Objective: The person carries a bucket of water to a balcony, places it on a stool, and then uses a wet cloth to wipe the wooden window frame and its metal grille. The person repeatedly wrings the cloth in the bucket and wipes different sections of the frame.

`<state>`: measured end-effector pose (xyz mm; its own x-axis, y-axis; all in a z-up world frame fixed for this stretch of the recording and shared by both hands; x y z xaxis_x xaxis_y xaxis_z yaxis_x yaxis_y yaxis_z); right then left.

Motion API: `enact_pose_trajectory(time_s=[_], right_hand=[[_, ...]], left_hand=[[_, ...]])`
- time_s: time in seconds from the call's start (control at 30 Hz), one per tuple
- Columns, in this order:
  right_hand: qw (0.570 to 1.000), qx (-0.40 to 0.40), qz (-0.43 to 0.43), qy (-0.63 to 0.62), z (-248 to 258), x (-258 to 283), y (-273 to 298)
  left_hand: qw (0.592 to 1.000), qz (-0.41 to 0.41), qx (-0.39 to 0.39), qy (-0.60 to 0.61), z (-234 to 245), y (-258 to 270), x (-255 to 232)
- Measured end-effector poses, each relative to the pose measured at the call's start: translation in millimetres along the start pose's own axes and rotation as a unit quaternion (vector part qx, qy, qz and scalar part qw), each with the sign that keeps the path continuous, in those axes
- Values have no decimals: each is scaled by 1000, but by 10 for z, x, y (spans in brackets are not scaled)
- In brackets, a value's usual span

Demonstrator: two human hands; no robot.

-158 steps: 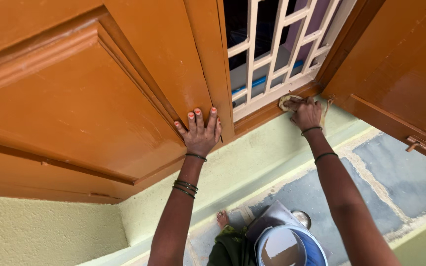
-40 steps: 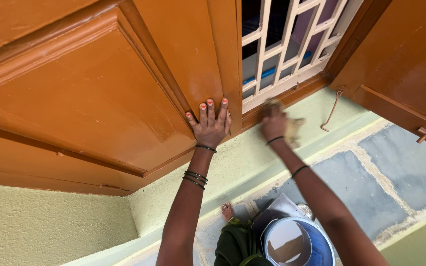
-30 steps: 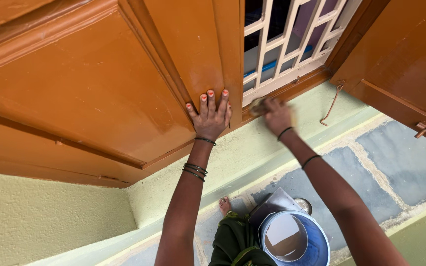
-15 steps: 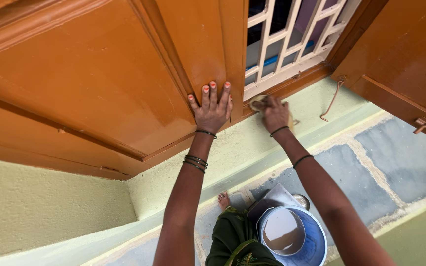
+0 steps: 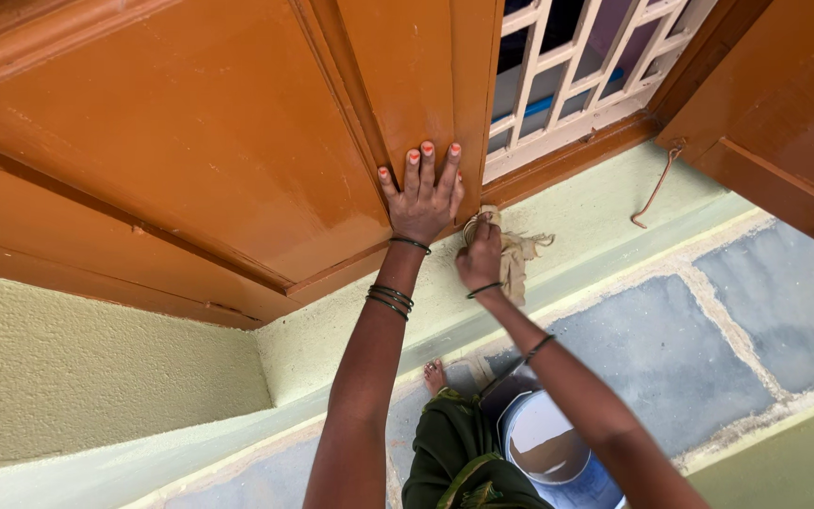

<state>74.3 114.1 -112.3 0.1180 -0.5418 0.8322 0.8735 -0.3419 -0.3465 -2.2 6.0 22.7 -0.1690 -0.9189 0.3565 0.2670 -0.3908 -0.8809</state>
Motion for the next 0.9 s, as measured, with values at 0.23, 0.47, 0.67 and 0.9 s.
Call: enact_pose_trajectory(time_s=[0.23, 0.47, 0.67, 0.9], right_hand=[[876, -6, -361, -321, 517, -163, -272], [971, 17, -110, -214, -352, -143, 152], [879, -23, -329, -344, 286, -191, -115], [920, 31, -259, -294, -355, -141, 70]], left_hand=[[1000, -4, 5, -8, 1, 8, -14], [1000, -2, 8, -1, -15, 12, -16], [1000, 0, 7, 3, -8, -21, 1], [1000, 1, 6, 2, -11, -8, -7]])
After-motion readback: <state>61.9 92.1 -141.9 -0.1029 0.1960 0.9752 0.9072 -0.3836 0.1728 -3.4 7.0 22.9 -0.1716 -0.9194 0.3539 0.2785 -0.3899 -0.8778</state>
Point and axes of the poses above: each hand's wrist, its own y-axis away from the middle knuckle, its own z-axis out of the back of the hand, x = y × z, the point moved 2 cm from there along -y, towards the middle knuckle, and after that the axes turned 13 degrees about -y, right-handed, at the moved point
